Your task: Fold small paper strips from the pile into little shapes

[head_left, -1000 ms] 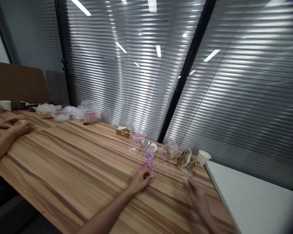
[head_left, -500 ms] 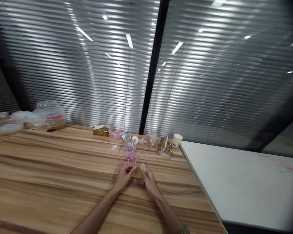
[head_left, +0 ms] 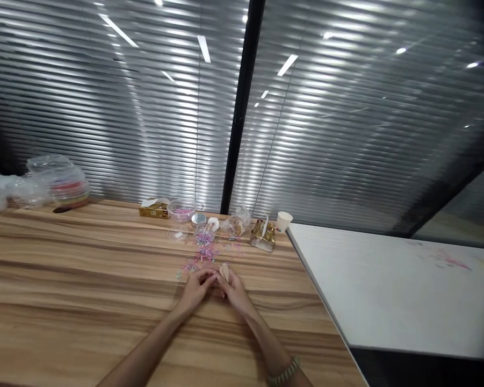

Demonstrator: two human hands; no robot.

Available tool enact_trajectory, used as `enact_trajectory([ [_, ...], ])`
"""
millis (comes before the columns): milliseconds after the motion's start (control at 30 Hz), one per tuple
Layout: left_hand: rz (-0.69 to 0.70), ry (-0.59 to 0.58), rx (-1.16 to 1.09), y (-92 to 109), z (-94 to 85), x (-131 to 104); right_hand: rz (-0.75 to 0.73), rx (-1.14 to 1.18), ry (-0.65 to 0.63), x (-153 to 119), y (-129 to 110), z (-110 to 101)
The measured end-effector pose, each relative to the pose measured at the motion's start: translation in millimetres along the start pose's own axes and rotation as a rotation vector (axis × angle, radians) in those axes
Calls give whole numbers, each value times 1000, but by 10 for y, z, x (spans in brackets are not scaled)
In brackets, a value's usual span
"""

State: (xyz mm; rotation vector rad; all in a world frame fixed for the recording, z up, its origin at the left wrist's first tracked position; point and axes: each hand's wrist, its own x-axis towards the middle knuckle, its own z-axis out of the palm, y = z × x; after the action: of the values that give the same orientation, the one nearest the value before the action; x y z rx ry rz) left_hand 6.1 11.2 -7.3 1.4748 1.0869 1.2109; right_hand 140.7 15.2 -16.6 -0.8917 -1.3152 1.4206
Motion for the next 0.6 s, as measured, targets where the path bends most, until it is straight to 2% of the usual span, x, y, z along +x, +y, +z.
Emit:
enact_trajectory([
  [600, -7, -30, 52, 20, 23, -23, 48, 63, 68, 33, 102, -41],
])
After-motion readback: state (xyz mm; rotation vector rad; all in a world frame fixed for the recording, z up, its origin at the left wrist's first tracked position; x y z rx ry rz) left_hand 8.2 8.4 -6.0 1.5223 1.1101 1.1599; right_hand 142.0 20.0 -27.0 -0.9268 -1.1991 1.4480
